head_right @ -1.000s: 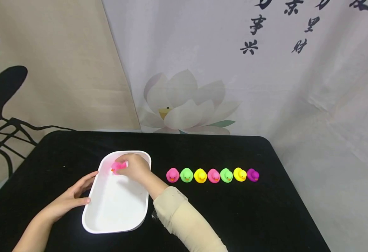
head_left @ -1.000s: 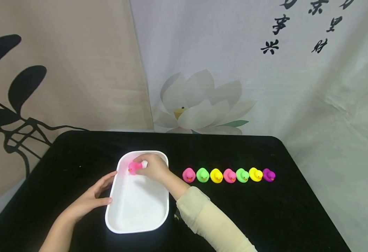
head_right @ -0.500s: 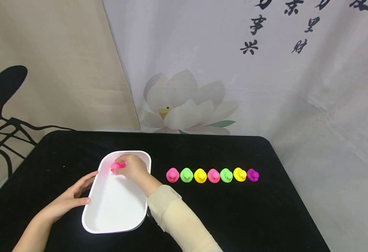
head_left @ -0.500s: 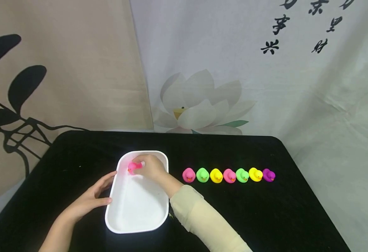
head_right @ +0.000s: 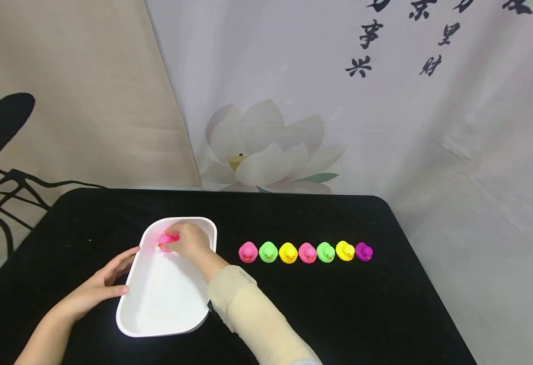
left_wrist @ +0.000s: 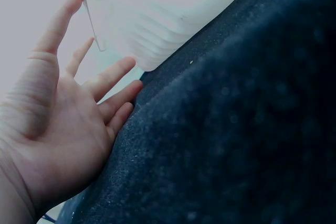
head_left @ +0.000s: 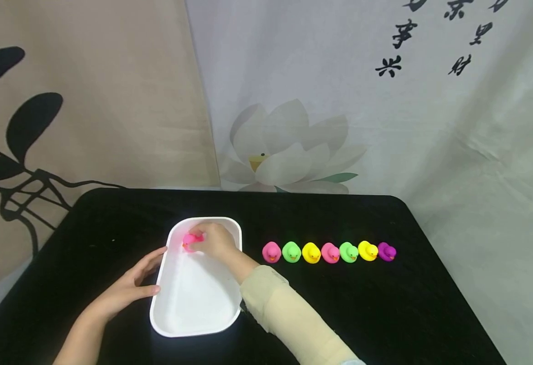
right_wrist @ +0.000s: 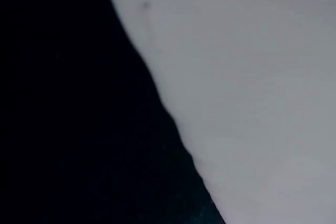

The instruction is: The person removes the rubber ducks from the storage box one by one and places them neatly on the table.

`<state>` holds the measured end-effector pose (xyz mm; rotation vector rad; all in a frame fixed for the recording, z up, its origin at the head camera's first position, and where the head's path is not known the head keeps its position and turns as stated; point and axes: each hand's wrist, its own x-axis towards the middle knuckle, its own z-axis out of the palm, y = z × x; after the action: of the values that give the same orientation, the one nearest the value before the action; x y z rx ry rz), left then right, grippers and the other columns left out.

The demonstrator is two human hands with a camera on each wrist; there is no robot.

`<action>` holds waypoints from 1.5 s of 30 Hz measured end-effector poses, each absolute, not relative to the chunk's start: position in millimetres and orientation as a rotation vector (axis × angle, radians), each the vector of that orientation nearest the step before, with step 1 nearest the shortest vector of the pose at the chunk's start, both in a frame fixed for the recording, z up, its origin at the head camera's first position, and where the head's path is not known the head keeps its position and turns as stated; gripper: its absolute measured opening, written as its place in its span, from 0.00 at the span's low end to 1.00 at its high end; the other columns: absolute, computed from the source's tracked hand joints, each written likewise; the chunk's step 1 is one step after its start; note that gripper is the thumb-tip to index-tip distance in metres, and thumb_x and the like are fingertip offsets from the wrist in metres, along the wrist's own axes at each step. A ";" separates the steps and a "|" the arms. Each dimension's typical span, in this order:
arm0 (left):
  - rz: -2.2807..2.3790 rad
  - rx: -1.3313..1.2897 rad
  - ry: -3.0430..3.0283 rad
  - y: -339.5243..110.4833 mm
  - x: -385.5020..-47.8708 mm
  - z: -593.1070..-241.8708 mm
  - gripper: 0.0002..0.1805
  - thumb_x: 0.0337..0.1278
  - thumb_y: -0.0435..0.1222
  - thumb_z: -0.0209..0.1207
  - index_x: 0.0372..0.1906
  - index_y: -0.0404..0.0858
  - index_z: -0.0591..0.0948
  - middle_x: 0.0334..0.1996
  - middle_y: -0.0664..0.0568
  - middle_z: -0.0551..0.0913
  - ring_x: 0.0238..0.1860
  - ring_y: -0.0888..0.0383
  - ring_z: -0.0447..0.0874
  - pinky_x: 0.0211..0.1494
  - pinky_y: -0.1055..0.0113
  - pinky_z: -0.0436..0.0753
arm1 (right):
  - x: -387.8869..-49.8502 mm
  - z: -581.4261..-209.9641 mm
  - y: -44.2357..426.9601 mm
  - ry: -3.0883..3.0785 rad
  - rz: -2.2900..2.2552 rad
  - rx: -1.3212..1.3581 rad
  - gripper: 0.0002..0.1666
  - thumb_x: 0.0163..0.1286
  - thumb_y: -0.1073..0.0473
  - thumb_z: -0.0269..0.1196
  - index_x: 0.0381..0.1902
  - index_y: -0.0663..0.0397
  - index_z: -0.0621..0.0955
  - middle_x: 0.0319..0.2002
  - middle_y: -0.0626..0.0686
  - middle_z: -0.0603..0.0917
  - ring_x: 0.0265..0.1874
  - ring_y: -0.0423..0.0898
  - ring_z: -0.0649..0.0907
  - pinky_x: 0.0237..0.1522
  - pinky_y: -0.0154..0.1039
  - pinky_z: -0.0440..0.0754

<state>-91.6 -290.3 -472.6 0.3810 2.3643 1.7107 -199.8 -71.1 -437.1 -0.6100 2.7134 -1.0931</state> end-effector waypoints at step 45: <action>1.722 0.392 2.346 -288.7 -91.3 -470.6 0.42 0.55 0.36 0.61 0.73 0.44 0.54 0.70 0.36 0.58 0.64 0.30 0.57 0.53 0.26 0.61 | -194.9 -429.5 -68.7 2.679 -1.202 -0.749 0.17 0.54 0.56 0.74 0.43 0.47 0.87 0.39 0.41 0.85 0.41 0.38 0.80 0.42 0.23 0.74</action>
<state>-91.3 -288.7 -470.6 0.3923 2.3464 1.7216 -194.9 -68.7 -429.5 -0.7492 2.6787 -1.2018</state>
